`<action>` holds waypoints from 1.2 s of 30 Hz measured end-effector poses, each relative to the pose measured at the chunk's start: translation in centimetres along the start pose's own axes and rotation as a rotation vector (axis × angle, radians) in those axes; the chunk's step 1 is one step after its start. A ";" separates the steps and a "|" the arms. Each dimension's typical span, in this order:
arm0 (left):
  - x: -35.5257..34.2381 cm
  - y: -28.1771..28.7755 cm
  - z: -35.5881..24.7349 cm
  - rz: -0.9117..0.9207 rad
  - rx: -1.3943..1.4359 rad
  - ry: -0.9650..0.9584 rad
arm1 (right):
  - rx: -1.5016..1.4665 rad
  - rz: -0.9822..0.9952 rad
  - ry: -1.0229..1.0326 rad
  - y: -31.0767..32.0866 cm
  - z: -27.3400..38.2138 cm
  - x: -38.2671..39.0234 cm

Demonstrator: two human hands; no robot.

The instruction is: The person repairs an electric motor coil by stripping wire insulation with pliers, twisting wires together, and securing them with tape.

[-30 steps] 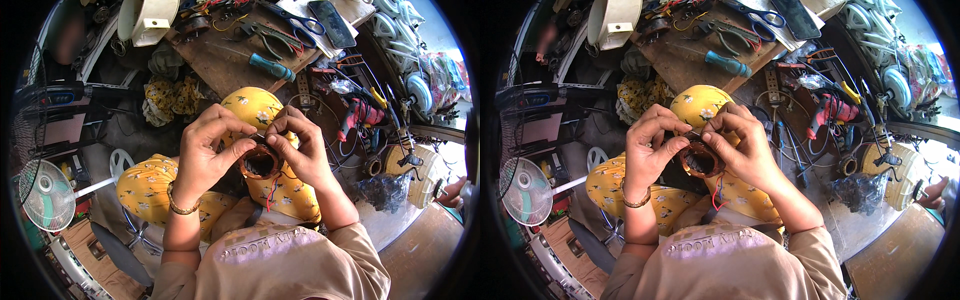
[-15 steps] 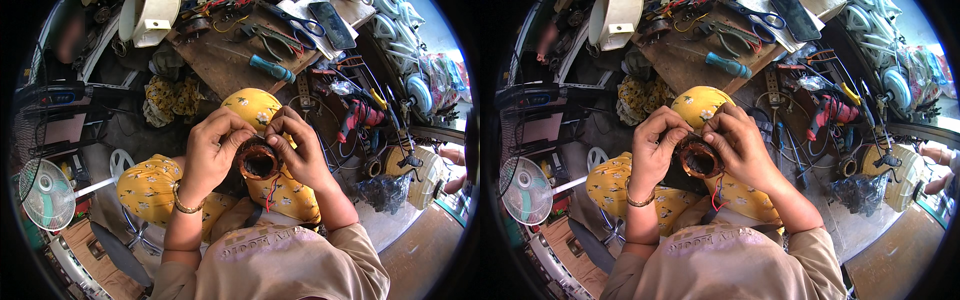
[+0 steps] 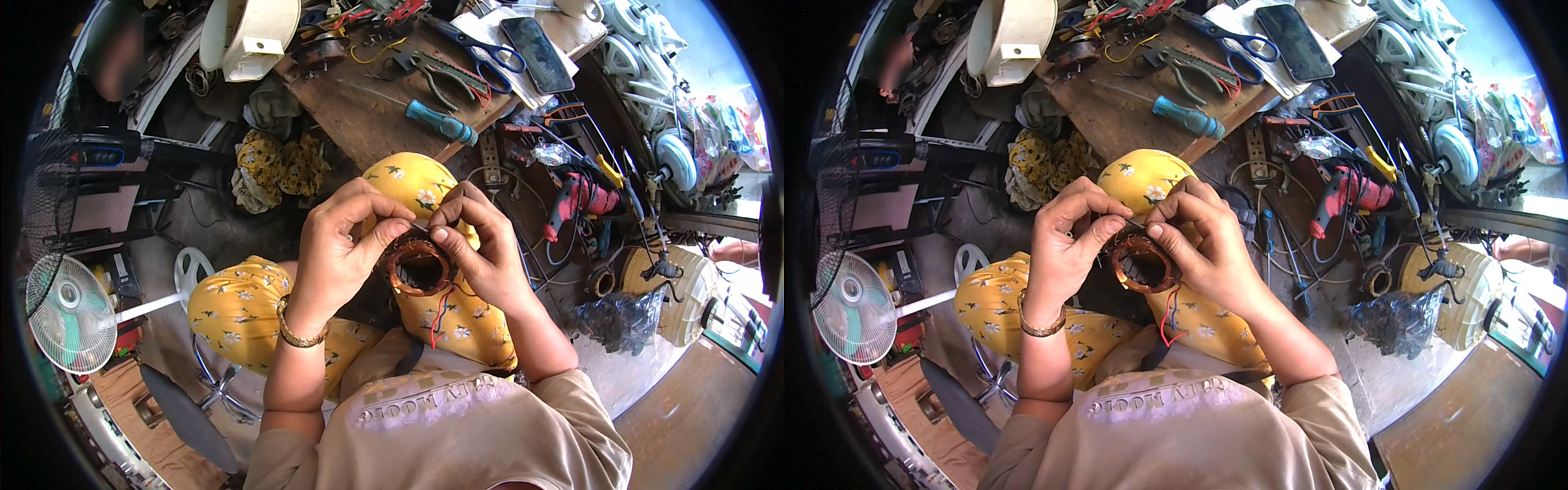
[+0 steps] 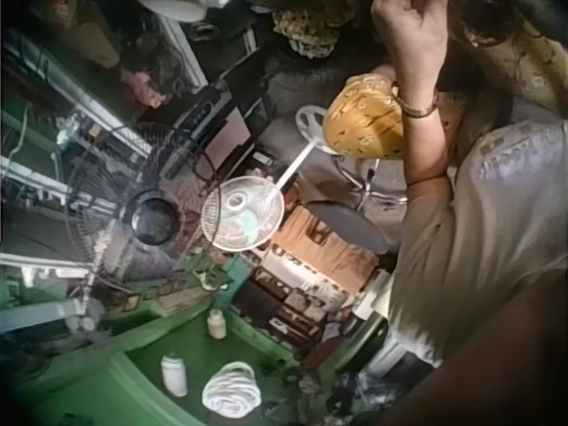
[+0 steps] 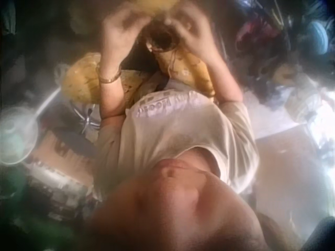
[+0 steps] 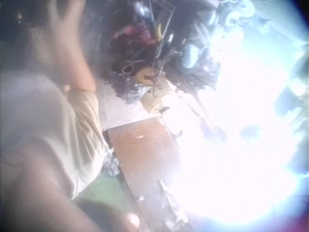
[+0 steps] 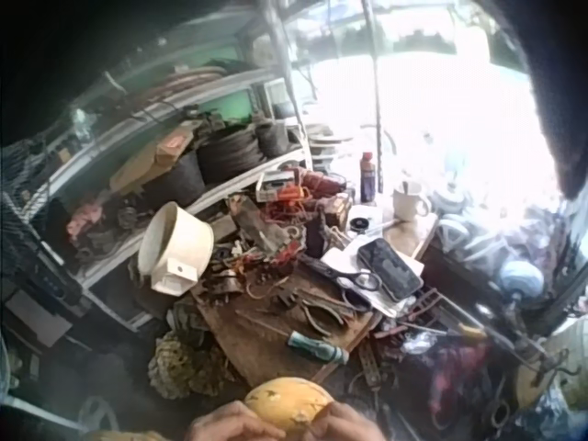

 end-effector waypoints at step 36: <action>0.4 -0.7 0.9 -0.056 0.095 -0.023 | -0.058 0.024 0.072 1.3 -0.4 -0.5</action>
Point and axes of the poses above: each hand's wrist, its own x-axis away from the middle knuckle, its own y-axis out of the back of the hand, z = x × y, the point moved 6 cm from there along -x, towards the middle knuckle, and after that the axes turned 4 degrees about -x, right-handed, at the moved point
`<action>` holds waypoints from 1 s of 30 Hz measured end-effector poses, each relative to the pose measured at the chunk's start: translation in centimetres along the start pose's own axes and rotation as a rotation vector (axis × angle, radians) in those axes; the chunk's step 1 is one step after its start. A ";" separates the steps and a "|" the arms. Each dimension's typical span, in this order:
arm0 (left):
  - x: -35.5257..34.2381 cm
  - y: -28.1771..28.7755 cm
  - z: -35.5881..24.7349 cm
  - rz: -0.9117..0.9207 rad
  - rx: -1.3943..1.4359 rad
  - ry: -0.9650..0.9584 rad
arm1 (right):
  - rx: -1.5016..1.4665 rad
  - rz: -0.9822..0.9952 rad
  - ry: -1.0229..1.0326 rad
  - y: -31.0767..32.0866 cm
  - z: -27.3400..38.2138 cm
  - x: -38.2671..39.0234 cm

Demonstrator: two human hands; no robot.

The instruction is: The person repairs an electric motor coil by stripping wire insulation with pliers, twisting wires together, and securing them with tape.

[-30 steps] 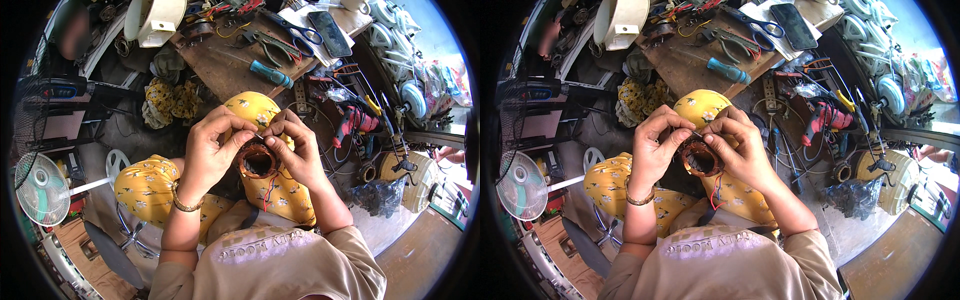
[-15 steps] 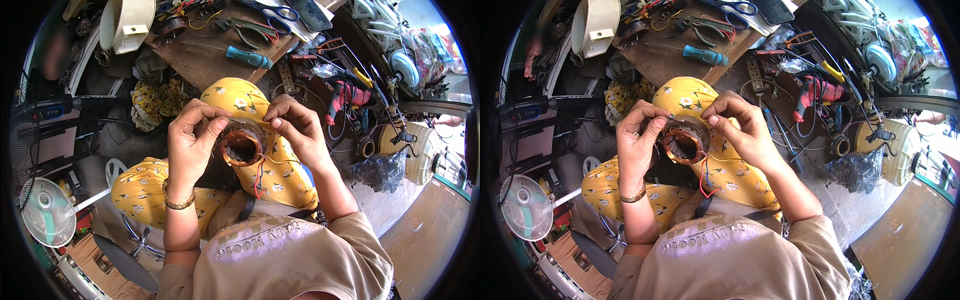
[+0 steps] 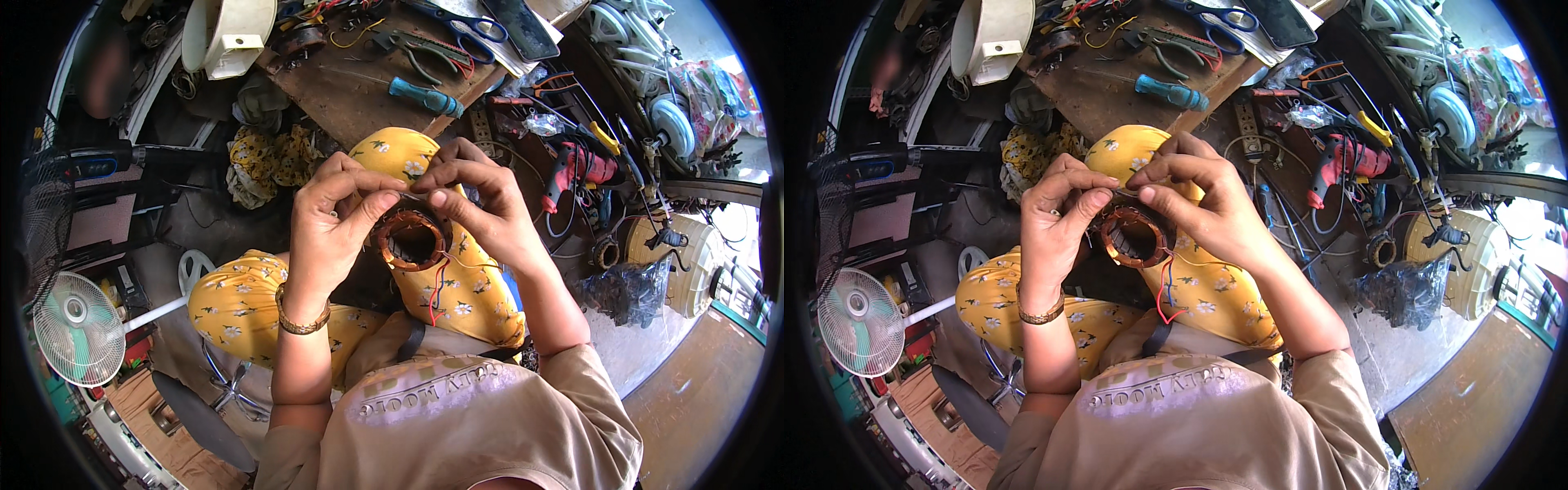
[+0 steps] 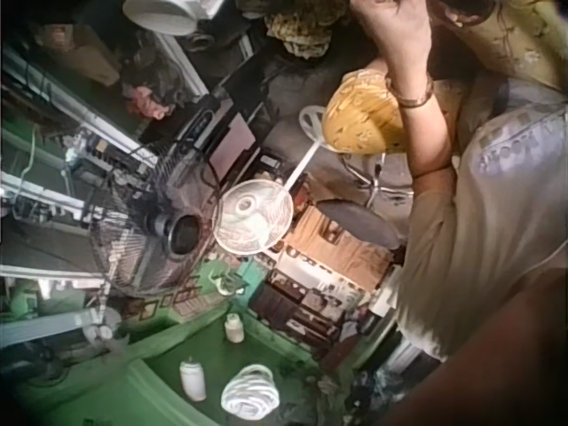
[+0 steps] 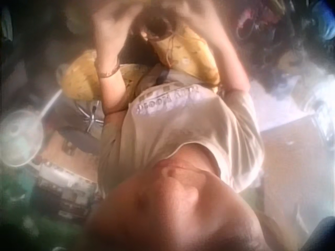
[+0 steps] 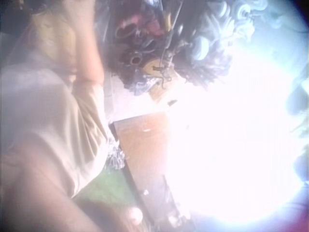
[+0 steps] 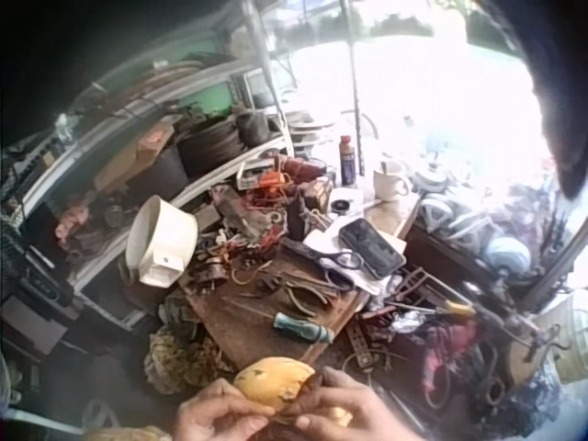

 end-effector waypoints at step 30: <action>0.9 -1.4 -0.3 -0.026 -0.035 0.060 | -0.195 0.007 -0.039 0.1 -0.3 -1.7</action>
Point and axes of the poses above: each hand's wrist, its own x-axis away from the middle knuckle, its own y-axis out of the back of the hand, z = x × y, the point moved 6 cm from there along -x, towards the middle knuckle, and after that the axes turned 4 degrees about -x, right-handed, at the moved point
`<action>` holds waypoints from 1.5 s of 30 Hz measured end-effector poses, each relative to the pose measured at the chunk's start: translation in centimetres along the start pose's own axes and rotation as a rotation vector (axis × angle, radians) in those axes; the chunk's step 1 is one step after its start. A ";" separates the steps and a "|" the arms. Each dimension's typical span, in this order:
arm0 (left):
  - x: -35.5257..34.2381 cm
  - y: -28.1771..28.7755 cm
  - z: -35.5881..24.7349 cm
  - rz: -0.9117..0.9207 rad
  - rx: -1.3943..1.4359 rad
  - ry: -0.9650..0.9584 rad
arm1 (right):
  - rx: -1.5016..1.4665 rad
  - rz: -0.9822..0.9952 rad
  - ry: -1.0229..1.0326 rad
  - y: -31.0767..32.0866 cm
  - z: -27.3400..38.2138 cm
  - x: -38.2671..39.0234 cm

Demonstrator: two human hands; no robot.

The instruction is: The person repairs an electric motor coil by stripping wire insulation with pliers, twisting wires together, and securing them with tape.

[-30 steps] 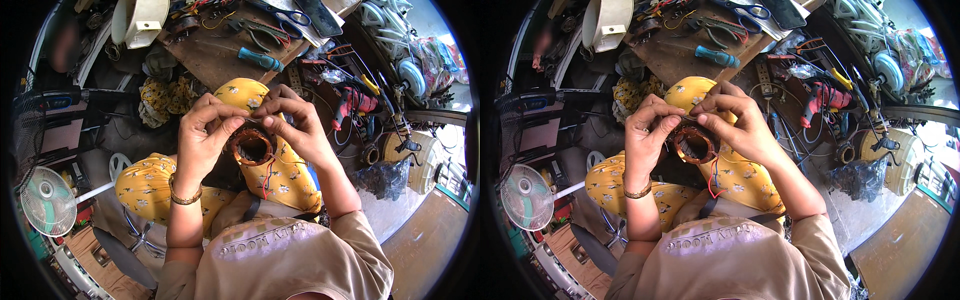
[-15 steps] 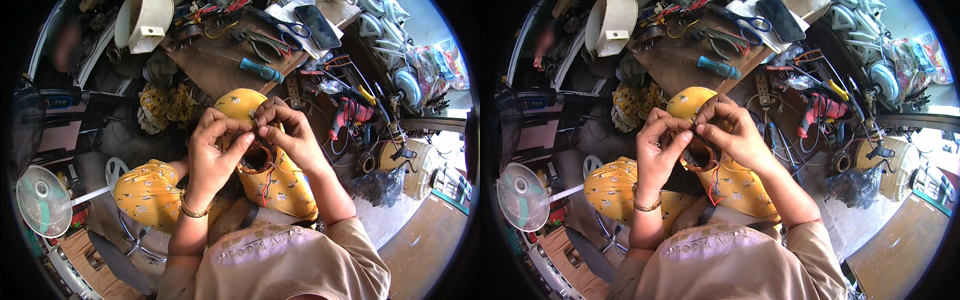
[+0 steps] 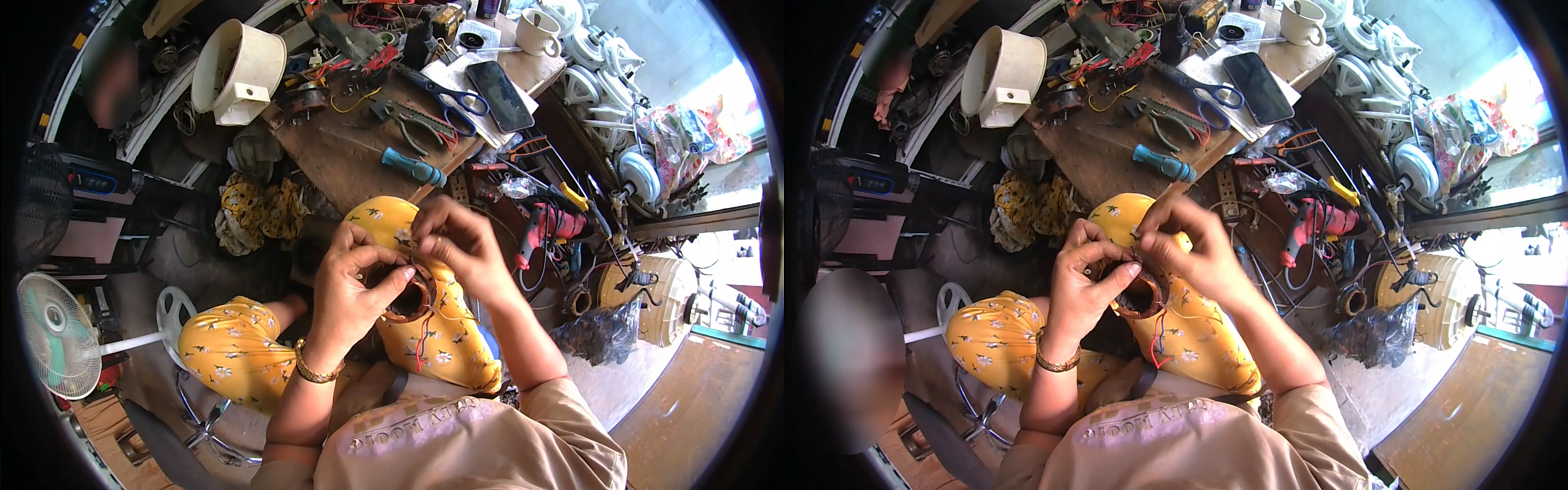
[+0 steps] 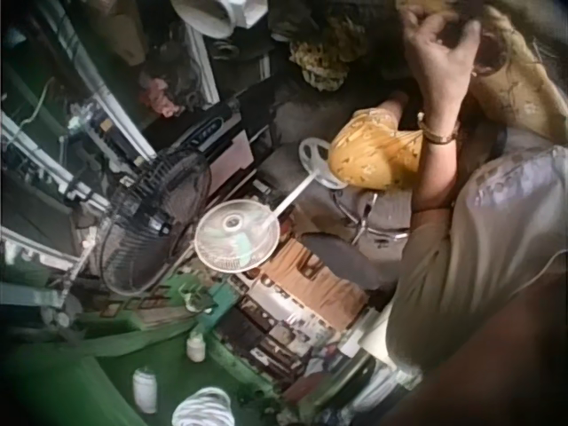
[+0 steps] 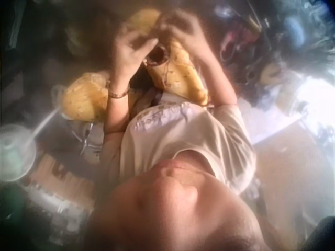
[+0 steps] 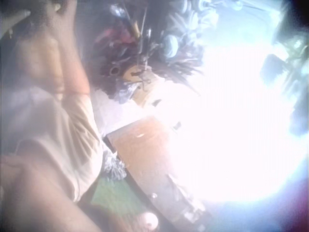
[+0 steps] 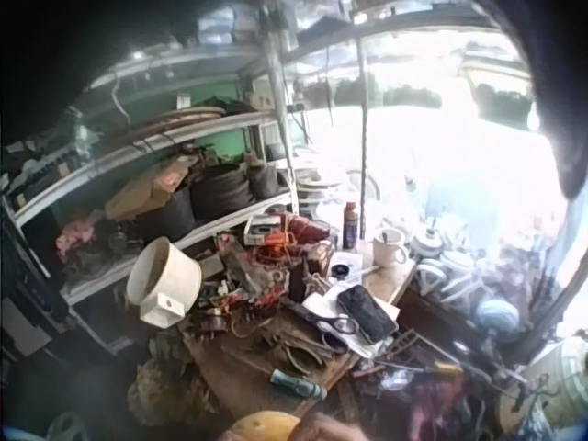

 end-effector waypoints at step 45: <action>-0.2 -0.4 -0.3 0.037 -0.003 0.066 | 0.967 -0.231 -0.775 18.5 -28.8 20.2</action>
Point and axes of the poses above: each hand's wrist, its own x-axis away from the middle knuckle, its own y-axis out of the back of the hand, z = x × y, the point moved 6 cm from there along -x, towards the middle knuckle, and after that the axes turned 4 degrees about -x, right-handed, at the moved point
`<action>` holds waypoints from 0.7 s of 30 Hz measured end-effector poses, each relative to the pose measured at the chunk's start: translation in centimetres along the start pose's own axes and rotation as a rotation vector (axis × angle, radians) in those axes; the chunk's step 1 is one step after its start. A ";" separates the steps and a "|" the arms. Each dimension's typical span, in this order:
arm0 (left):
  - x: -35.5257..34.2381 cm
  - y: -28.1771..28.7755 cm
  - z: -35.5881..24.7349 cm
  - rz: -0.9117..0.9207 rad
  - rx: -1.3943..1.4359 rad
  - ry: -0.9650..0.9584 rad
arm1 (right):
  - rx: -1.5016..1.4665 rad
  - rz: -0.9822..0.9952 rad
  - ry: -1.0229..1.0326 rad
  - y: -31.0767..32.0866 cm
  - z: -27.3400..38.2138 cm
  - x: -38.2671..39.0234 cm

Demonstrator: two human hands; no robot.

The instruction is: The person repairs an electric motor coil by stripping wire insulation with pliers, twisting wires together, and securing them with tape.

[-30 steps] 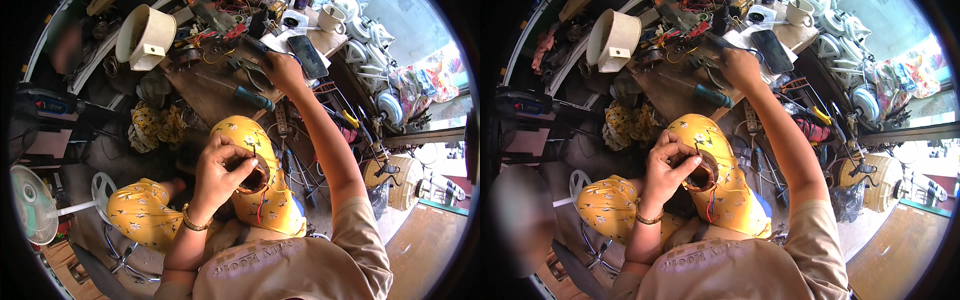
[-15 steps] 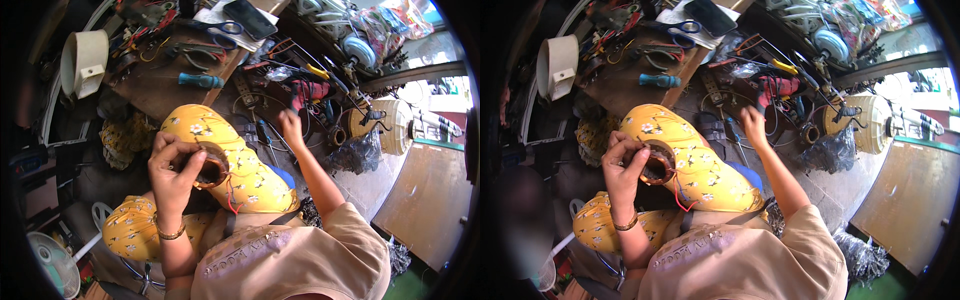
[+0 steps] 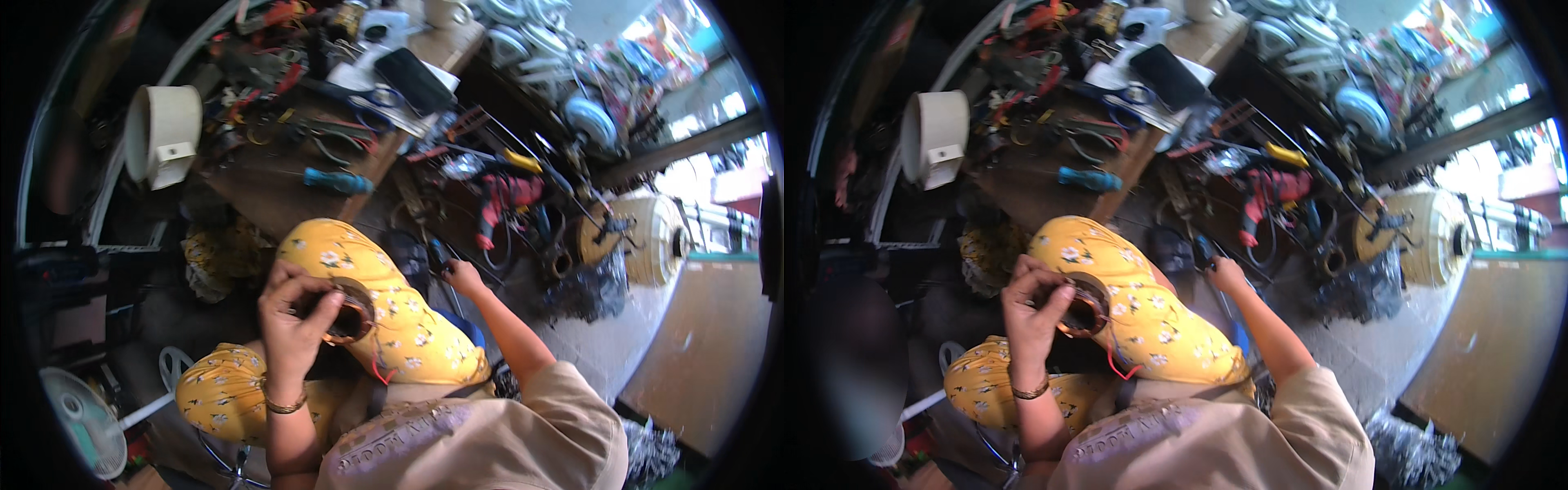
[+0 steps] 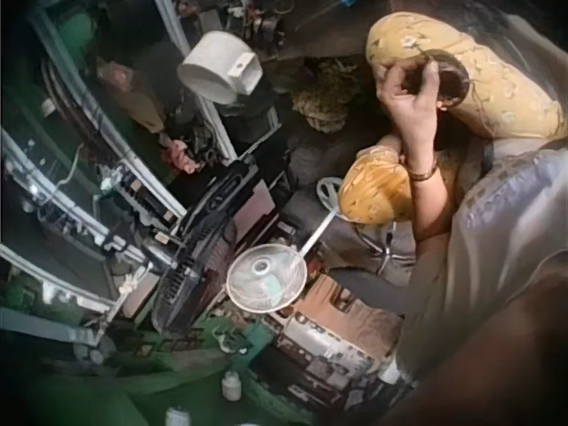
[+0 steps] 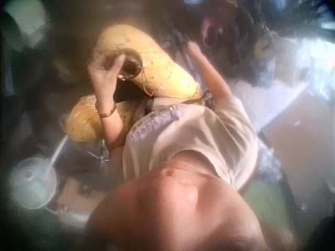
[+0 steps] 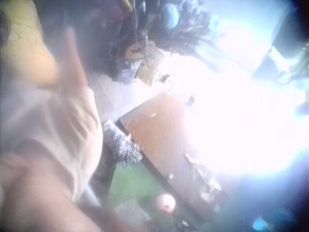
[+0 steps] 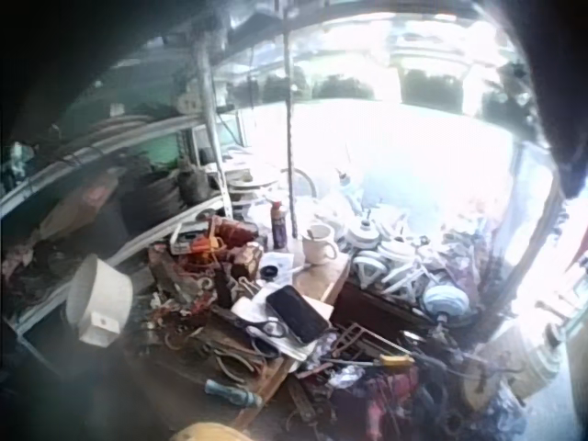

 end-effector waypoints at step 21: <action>0.0 0.1 -1.2 -0.025 -0.010 -0.118 | -0.038 -0.540 0.940 21.2 38.5 -4.3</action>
Point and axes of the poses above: each hand's wrist, its own x-axis away from the middle knuckle, its own y-axis out of the back of the hand, z = x × y, the point moved 6 cm from there along -x, towards the middle knuckle, and after that the axes turned 4 degrees about -x, right-handed, at the moved point
